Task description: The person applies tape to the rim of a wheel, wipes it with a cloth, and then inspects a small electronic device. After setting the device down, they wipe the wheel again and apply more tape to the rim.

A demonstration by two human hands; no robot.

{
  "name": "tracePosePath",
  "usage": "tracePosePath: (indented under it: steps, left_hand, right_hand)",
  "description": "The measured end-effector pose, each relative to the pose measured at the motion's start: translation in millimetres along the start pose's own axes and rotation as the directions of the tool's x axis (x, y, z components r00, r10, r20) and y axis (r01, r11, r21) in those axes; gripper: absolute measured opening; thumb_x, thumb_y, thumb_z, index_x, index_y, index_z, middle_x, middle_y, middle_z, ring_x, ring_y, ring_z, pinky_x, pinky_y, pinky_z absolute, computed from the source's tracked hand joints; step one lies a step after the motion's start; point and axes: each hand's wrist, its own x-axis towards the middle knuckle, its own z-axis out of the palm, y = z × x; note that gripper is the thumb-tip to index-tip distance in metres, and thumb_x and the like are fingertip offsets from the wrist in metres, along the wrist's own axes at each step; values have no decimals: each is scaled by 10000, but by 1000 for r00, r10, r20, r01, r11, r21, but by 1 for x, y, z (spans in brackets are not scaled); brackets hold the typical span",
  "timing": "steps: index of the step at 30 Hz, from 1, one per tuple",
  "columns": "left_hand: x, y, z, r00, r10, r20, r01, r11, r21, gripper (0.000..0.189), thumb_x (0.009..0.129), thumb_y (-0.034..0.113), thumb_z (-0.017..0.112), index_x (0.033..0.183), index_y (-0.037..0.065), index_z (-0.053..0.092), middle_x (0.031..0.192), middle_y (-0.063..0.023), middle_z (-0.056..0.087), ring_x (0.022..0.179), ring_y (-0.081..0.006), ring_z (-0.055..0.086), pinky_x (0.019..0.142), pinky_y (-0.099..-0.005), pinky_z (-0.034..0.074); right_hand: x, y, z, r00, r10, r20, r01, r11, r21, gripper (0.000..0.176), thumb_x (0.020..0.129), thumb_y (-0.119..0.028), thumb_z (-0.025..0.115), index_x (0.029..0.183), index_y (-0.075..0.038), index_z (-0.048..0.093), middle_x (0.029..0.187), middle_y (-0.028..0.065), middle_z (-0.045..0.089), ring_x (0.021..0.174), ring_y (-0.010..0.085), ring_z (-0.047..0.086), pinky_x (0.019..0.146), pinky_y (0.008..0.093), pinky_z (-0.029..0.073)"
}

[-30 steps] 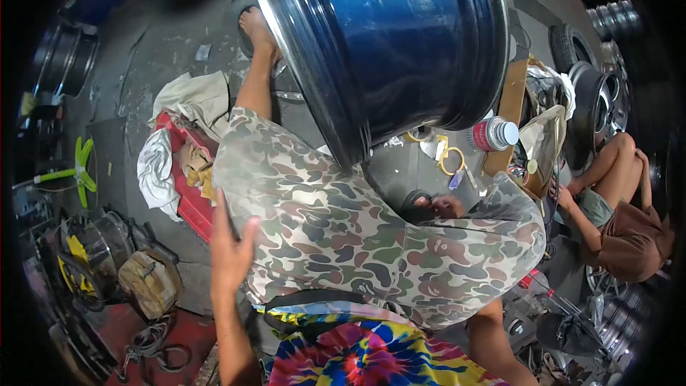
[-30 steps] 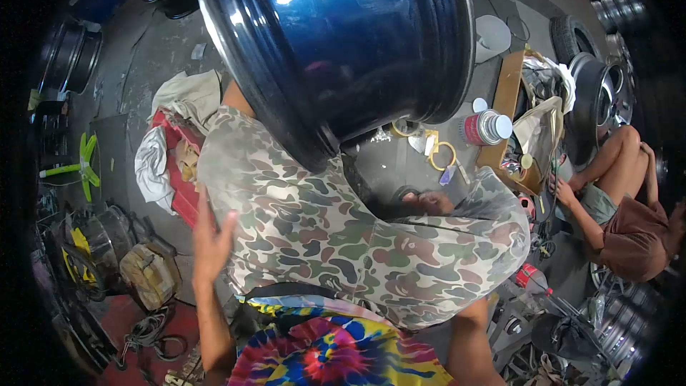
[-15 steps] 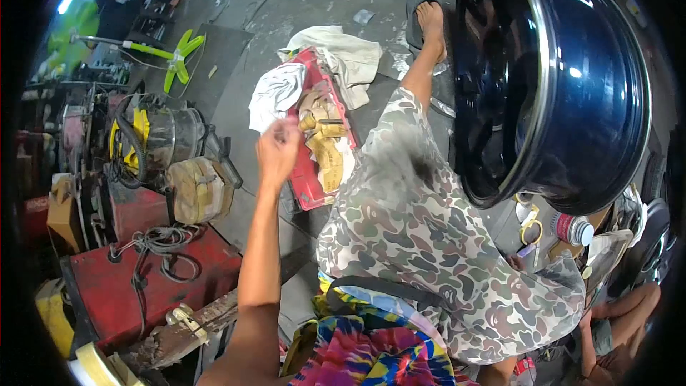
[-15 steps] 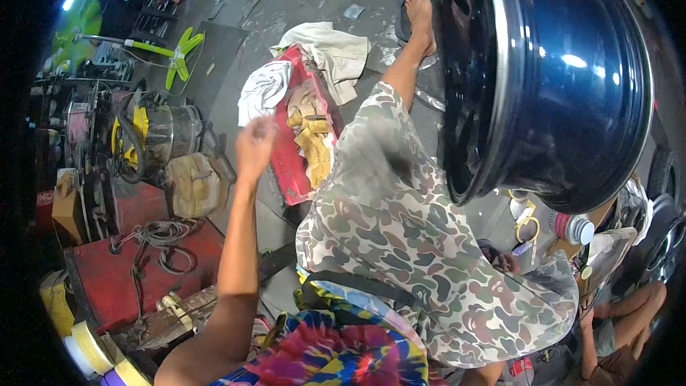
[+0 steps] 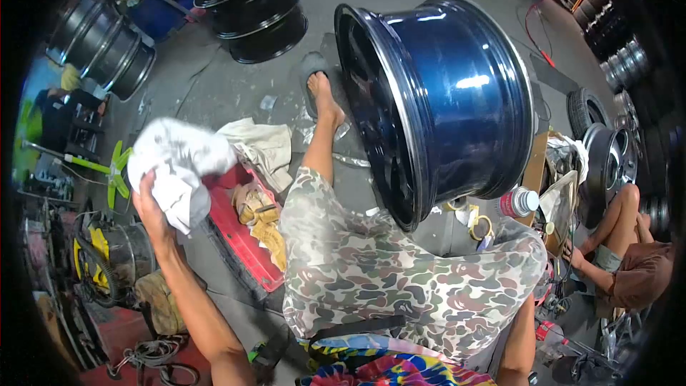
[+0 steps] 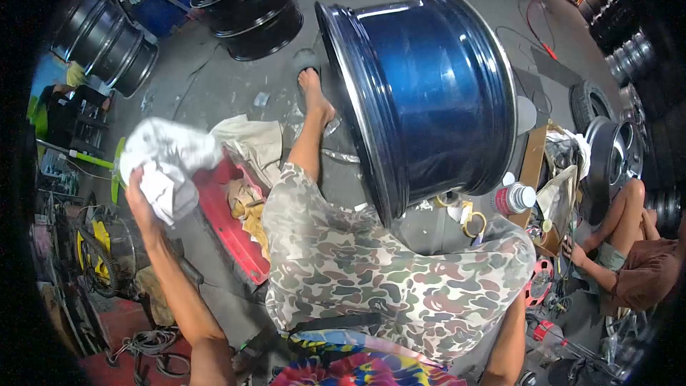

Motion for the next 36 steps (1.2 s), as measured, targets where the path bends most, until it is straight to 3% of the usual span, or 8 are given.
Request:
tracePosePath:
  steps: [9,13,19,24,26,29,34,36]
  left_hand:
    - [19,112,338,513,571,641,-740,672,-7,433,814,295,738,1150,27,685,1057,-205,722,942,-337,710,874,-402,550]
    - [-14,59,391,617,580,532,-630,769,-108,411,752,304,728,1003,-12,645,1009,-245,673,987,-437,650,902,-501,517]
    - [-203,-10,282,-245,690,681,-835,208,-510,138,866,195,662,918,71,632,954,-71,650,900,-236,662,872,-430,556]
    - [-124,19,304,-124,789,602,-920,136,-367,265,873,245,704,1040,44,663,1123,-155,691,1044,-282,686,976,-495,534]
    - [-47,34,344,319,833,451,-852,461,-248,440,800,271,714,1102,-42,649,1169,-255,667,1102,-424,648,1022,-536,487]
    - [36,45,400,713,471,519,-326,879,-349,256,904,150,549,1035,-33,670,862,-120,705,824,-195,657,751,-321,498]
    - [-71,67,373,805,436,402,-247,863,-440,391,920,187,503,1245,-21,562,1107,-132,673,1067,-216,632,980,-355,477]
    - [-128,-20,323,394,717,574,-746,615,-255,393,871,243,624,1174,-6,601,1140,-233,614,1117,-424,605,1034,-548,452]
  right_hand:
    - [36,-51,5,995,-93,-31,96,988,122,559,876,-373,805,1344,-125,627,1259,201,653,1046,390,694,913,443,569]
    - [19,-30,22,998,-60,-3,60,992,107,563,873,-374,808,1344,-125,627,1264,203,650,1050,392,692,917,444,568]
    - [-23,24,47,998,38,49,-41,997,71,570,869,-377,811,1345,-124,626,1271,205,645,1057,395,691,922,446,567]
    - [-44,38,65,990,106,95,-110,993,40,575,866,-379,814,1346,-124,626,1277,208,642,1062,398,689,926,448,566]
    - [-48,44,72,987,118,107,-122,992,33,577,864,-380,815,1346,-124,626,1279,208,640,1064,399,688,928,449,565]
    - [-51,46,80,986,118,121,-121,992,21,581,862,-381,816,1347,-123,626,1283,210,638,1068,400,687,930,450,564]
    - [-59,49,84,981,147,127,-152,988,24,586,859,-383,819,1348,-123,626,1289,212,634,1073,403,686,934,451,563]
    - [-63,49,90,980,152,131,-156,988,21,589,857,-384,820,1348,-123,626,1291,212,633,1075,404,685,936,452,563]
